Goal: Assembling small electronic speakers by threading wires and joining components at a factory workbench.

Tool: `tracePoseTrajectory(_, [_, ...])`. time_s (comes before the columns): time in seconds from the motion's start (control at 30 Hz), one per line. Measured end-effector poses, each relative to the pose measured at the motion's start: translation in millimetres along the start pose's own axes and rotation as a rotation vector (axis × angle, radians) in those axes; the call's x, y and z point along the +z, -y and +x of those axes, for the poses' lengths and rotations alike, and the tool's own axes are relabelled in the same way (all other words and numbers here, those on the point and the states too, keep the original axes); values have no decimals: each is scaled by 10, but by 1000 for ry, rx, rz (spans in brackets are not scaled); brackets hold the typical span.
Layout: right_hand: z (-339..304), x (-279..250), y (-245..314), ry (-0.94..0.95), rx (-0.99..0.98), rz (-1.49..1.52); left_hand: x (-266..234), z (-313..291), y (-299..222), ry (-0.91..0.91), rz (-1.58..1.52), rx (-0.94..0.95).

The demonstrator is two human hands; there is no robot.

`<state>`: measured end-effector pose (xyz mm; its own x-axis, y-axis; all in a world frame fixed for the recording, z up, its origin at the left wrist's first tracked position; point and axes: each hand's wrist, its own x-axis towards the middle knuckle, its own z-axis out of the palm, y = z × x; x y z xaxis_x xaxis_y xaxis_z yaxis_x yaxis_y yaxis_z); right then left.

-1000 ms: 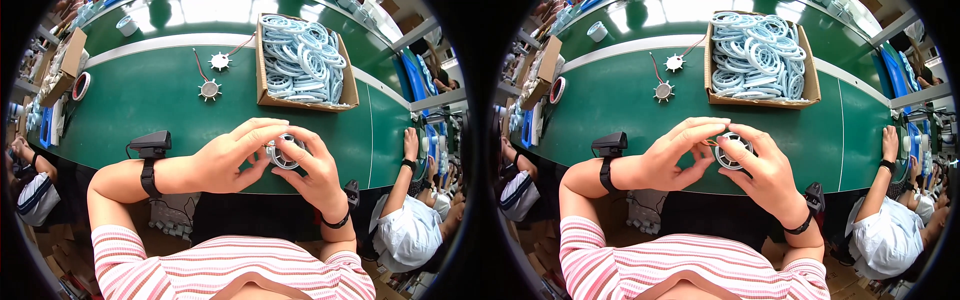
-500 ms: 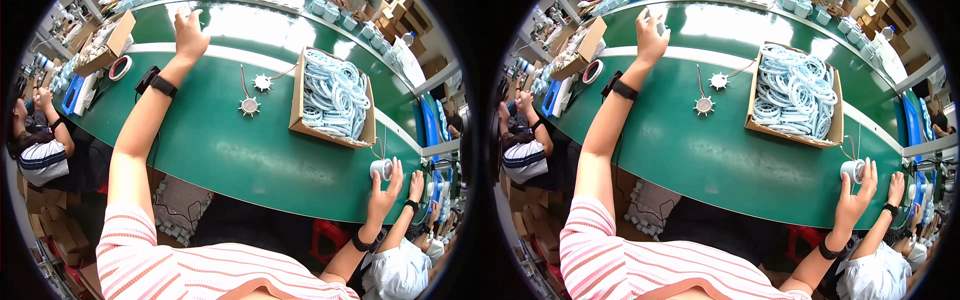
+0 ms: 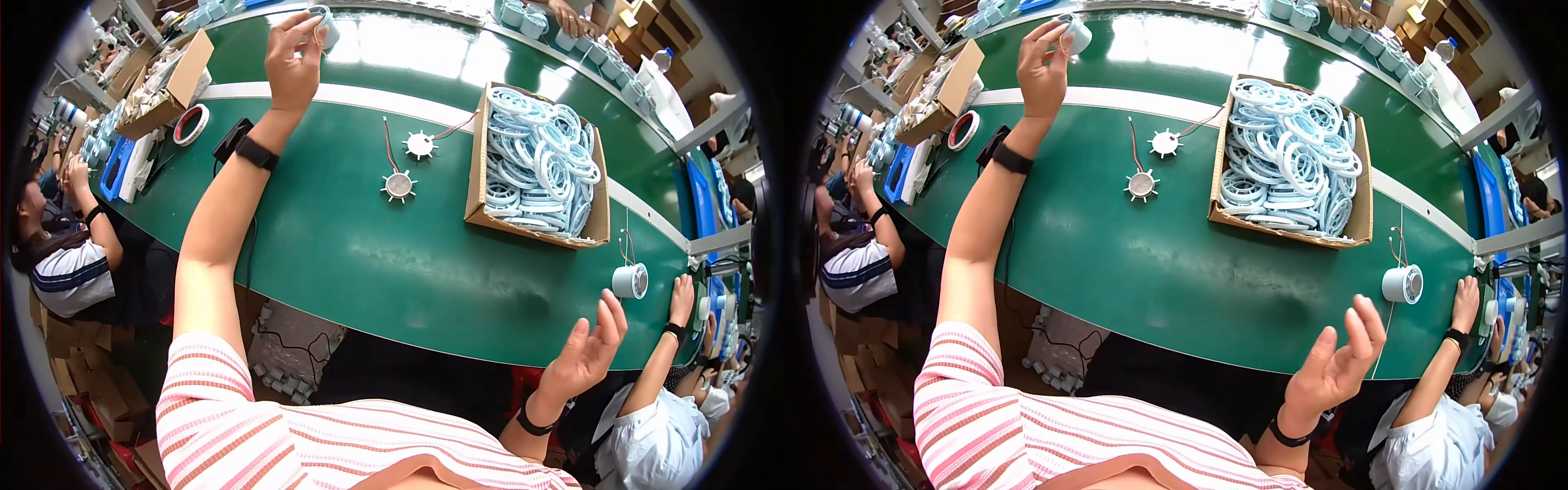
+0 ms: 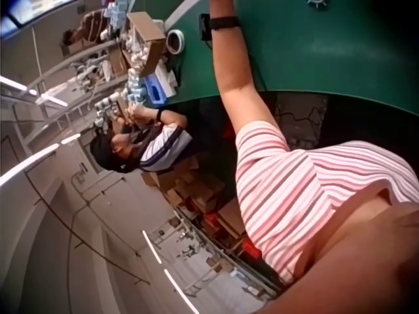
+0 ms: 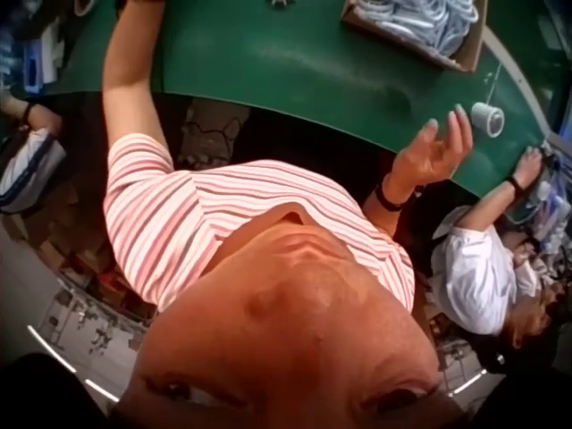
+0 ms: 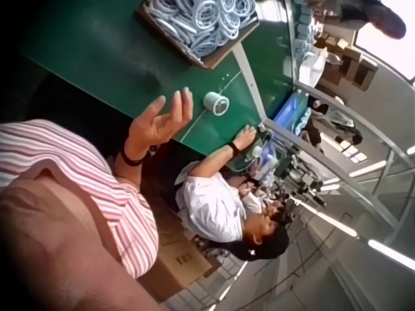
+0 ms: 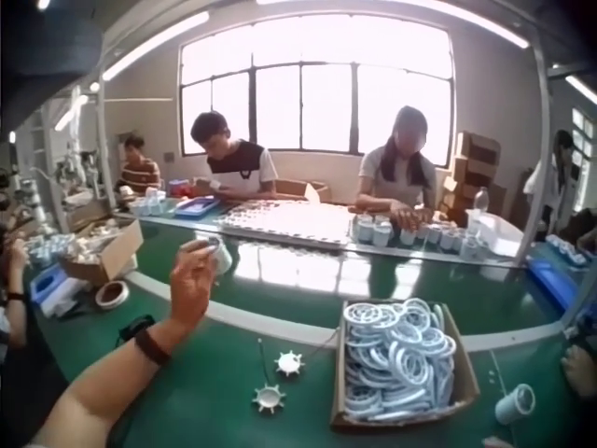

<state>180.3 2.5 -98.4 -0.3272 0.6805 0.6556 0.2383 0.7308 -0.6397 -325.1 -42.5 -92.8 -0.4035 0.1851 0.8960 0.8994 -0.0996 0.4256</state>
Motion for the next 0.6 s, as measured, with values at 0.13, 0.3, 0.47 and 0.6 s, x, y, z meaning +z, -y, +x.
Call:
tracePoseTrajectory(0.13, [-78, -26, 158, 267, -87, 133, -99, -220, -890, 59, 3, 429])
tracePoseTrajectory(0.3, [-10, 184, 333, 459, -134, 239, -231, -968, -2039, 510, -592, 565])
tracePoseTrajectory(0.47, [92, 355, 351, 651, -26, 510, -109, -1233, -2290, 736, -749, 562])
tracePoseTrajectory(0.6, [9, 420, 262, 604, 64, 406, -75, -1230, -2271, 697, -615, 439])
